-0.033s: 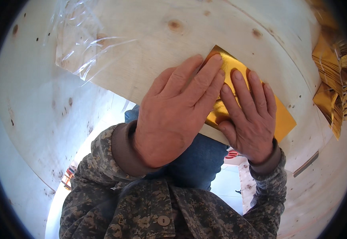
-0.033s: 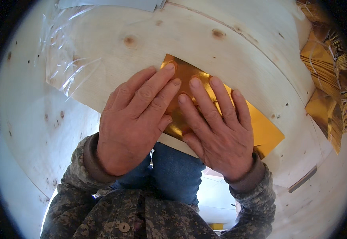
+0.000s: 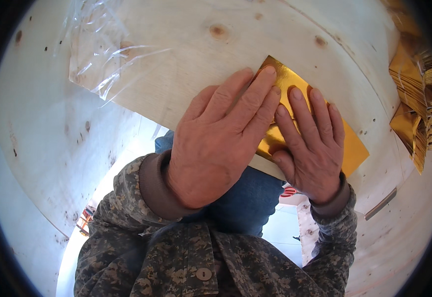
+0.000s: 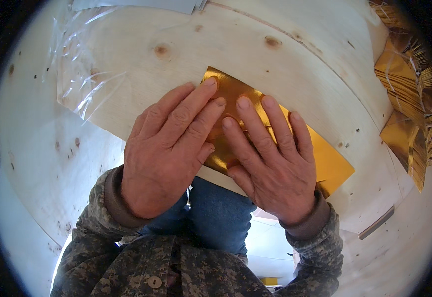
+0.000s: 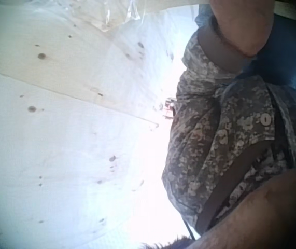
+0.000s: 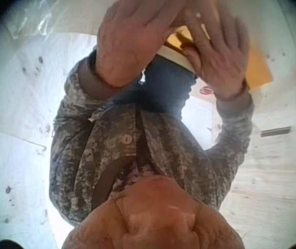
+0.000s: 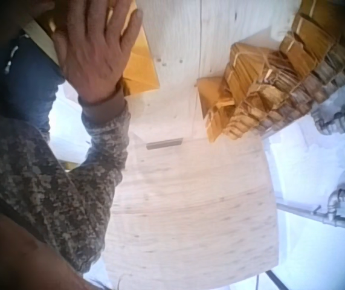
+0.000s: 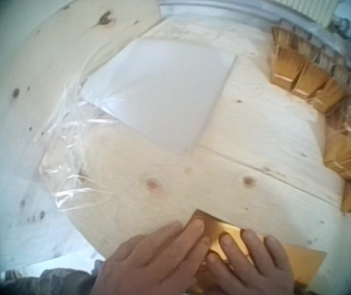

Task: The person folds a single sheet of gold-colored paper by hand on their lap, making multiple creases and folding it into a compact shape. The finished folded piece is held up briefly before being set aside.

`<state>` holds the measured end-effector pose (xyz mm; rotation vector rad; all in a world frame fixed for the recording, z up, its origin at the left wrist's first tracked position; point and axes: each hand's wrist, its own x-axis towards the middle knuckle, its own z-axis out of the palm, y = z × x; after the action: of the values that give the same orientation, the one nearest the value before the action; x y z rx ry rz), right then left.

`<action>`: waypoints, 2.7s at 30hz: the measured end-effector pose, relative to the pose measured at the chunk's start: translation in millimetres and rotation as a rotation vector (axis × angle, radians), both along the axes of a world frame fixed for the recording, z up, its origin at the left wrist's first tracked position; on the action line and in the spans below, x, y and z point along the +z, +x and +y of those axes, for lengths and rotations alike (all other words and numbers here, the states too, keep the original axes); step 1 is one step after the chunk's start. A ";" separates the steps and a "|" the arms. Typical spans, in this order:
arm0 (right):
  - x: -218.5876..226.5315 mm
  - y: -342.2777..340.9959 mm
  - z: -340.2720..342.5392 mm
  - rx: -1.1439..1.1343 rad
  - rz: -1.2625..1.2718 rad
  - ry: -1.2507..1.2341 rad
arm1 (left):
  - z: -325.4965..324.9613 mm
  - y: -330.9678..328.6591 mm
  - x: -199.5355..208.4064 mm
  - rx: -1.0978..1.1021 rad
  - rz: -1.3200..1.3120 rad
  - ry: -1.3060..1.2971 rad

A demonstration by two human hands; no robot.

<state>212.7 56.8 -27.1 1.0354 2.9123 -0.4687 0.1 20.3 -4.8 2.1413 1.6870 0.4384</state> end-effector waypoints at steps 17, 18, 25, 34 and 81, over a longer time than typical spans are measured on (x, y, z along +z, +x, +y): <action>0.7 1.6 -0.7 0.001 -0.018 -0.007 | -3.6 7.5 -4.6 0.037 0.043 -0.016; 0.4 1.6 -0.9 0.001 -0.014 -0.007 | -3.7 7.5 -4.9 0.038 0.041 -0.018; -0.3 3.1 -1.0 0.008 -0.003 -0.002 | -5.0 6.6 -6.9 0.032 0.028 -0.022; -2.0 2.8 -2.5 -0.007 0.006 -0.004 | -4.2 1.7 -3.5 0.146 -0.106 -0.004; 8.0 42.9 -24.0 0.040 0.506 0.416 | -59.0 19.7 12.4 -0.071 -0.065 0.281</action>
<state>255.6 32.8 -19.1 1.0105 3.5853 -0.1314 19.8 -38.7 7.5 2.3454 1.5873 0.7551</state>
